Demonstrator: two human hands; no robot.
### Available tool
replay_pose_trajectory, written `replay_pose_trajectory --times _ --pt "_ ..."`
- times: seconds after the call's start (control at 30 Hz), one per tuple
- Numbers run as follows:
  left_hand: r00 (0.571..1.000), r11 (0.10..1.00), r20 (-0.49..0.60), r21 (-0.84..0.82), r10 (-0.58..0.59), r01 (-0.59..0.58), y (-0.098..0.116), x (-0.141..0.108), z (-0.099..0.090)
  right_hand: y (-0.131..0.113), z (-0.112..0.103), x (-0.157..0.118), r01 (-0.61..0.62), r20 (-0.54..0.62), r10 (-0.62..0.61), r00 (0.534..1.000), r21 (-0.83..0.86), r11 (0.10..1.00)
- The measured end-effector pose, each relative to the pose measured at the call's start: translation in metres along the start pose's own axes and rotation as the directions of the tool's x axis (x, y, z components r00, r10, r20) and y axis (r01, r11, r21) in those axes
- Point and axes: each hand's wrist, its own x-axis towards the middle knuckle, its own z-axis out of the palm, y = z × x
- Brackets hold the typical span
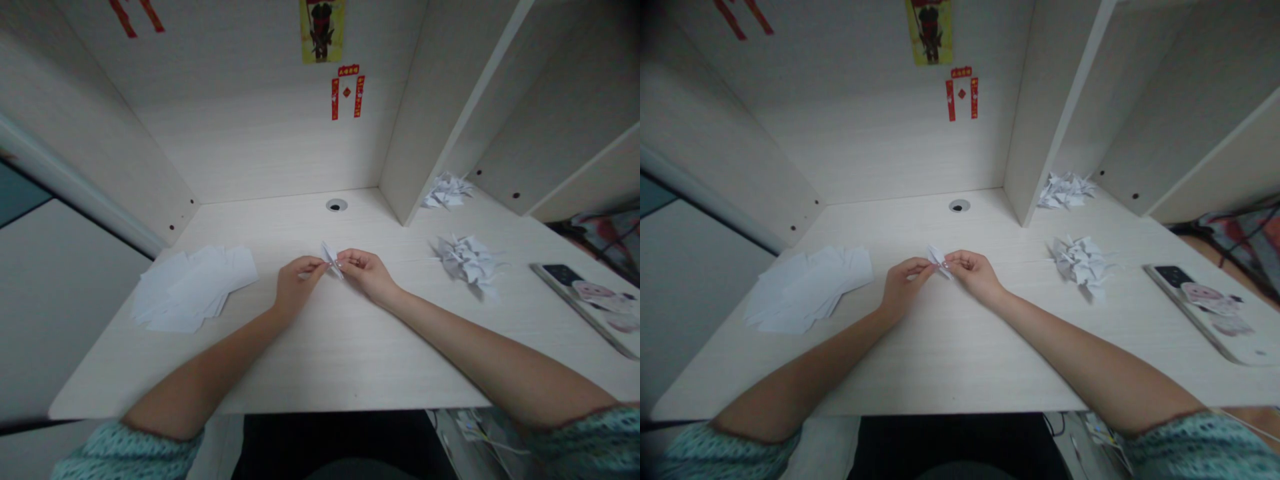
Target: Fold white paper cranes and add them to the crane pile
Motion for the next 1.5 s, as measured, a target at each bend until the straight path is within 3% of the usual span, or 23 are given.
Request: replay_pose_trajectory --times 0.37,0.57,0.77,0.93,1.2,1.5 --pt "0.999 0.997 -0.018 0.065 0.028 -0.027 0.0014 -0.0012 0.0006 0.0021 -0.0002 -0.0004 0.003 -0.004 -0.003 1.000 0.002 1.000" --pt "0.999 0.999 -0.005 0.024 -0.034 0.034 0.0003 0.0003 0.0010 -0.0010 0.0009 -0.0010 0.026 0.008 -0.026 1.000 -0.024 0.999" --pt "0.998 0.999 0.063 -0.019 0.031 -0.030 0.0049 -0.0001 -0.0026 -0.0017 0.0029 -0.0028 0.075 -0.038 -0.077 0.996 -0.064 0.995" --pt "0.998 0.999 0.057 -0.025 0.031 -0.030 0.0079 -0.0016 -0.0035 -0.0026 0.0042 -0.0039 0.092 -0.067 -0.102 0.993 -0.131 0.987" --pt "1.000 1.000 0.029 -0.023 -0.009 0.010 0.0052 0.0010 -0.0014 -0.0055 0.0053 -0.0063 0.044 -0.049 -0.050 0.998 -0.129 0.991" --pt "0.998 0.999 0.058 -0.019 -0.037 0.038 0.0026 0.0014 -0.0012 -0.0048 0.0050 -0.0048 -0.047 -0.042 0.048 0.998 0.021 0.999"
